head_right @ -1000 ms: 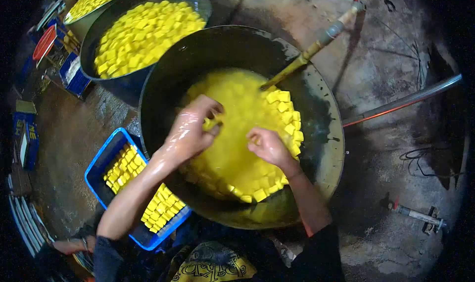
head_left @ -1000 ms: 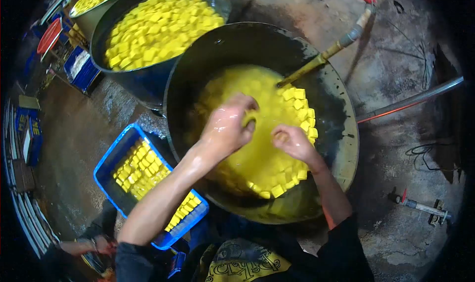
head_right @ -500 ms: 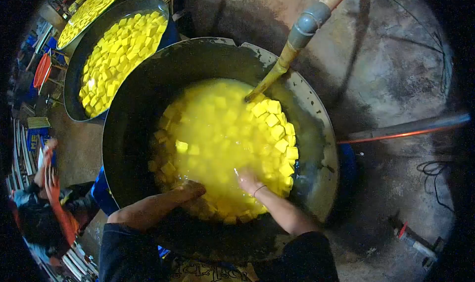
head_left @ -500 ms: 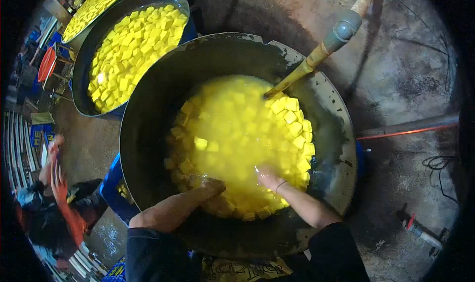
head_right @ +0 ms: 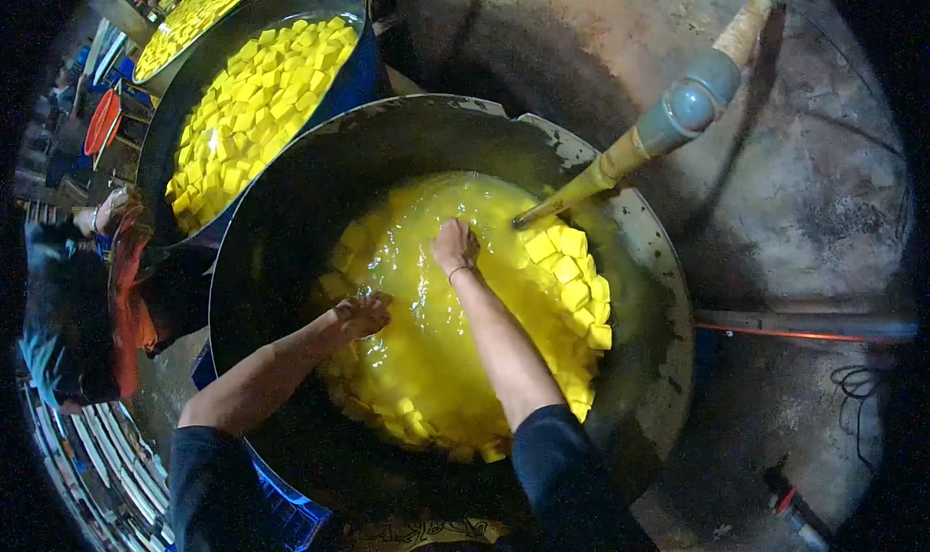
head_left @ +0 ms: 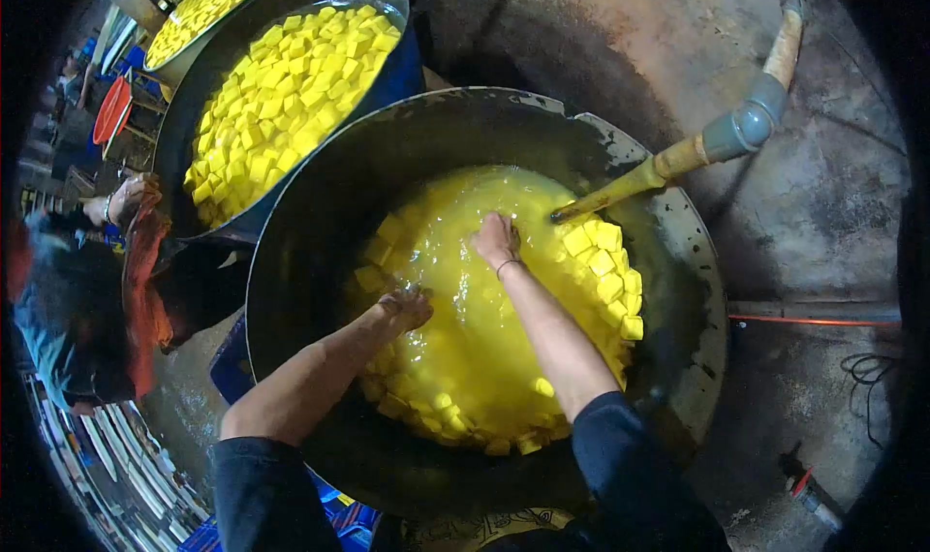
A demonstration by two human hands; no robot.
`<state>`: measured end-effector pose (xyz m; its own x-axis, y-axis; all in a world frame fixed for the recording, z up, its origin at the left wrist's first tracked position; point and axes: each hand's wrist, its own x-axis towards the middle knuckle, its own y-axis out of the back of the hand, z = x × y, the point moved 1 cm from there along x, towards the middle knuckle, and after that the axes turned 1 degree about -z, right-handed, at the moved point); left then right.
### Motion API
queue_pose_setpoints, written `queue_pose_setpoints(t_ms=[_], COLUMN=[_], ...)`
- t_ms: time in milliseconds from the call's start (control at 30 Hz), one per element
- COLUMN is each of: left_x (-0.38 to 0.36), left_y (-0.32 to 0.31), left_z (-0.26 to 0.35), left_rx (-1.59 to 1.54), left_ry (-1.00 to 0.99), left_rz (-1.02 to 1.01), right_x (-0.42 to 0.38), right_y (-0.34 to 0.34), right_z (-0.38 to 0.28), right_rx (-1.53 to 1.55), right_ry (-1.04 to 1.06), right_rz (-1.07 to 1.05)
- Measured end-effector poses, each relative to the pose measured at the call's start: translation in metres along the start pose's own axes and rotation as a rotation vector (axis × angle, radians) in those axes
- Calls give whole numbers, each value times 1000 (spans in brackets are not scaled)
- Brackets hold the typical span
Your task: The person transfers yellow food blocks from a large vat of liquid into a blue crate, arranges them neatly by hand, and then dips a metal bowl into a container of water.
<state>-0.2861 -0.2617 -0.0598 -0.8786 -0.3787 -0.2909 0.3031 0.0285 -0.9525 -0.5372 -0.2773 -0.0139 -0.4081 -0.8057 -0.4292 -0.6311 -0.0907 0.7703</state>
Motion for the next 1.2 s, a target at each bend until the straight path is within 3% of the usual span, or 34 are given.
queue_pose_setpoints(t_ms=[67,100,133,200,233,267,300,333,400,467,533,600,667,833,900,933,1000,1033,1067,1133,1200], left_x=[11,13,17,30,36,41,45,52,70,90,105,104,104,109,101,101,100,93,85,68,56], left_y=[32,37,22,-24,-49,-68,-83,-75,-49,-46,-41,-61,-71,-88,-116,-116,-109,-117,-119,-144,-171], left_z=[8,11,16,31,34,31,16,4,-19,-49,-80,-97,-111,-124,-125,-125,-120,-106,-91,-62,-25], left_rx=[-248,-329,34,761,1124,1485,1276,1267,831,765,328,153,69,-87,-85,-88,-314,-368,-361,-378,-335], left_ry=[212,286,341,427,453,468,361,361,40,-10,-351,-325,-432,-467,-501,-518,-620,-580,-610,-674,-748], left_rz=[-158,-206,-172,-94,-53,-11,208,195,288,308,427,383,435,388,378,375,385,278,234,222,148], right_x=[22,28,22,2,-6,-17,-30,-43,-71,-89,-101,-102,-105,-126,-134,-131,-113,-100,-92,-68,-58], right_y=[-45,-53,-42,-5,6,15,22,33,52,55,55,43,35,46,50,46,35,43,47,20,-33], right_z=[20,35,43,41,45,50,53,53,51,53,51,52,49,30,14,12,13,8,5,20,26], right_rx=[88,157,154,454,445,630,817,806,815,888,762,746,448,684,88,86,195,571,713,483,131], right_ry=[-123,-19,-22,83,80,178,270,262,271,188,236,241,327,368,484,501,386,327,81,110,170], right_rz=[144,59,55,-261,-261,-298,-334,-329,-318,-306,-224,-210,15,18,336,332,-29,-318,-298,-9,16])
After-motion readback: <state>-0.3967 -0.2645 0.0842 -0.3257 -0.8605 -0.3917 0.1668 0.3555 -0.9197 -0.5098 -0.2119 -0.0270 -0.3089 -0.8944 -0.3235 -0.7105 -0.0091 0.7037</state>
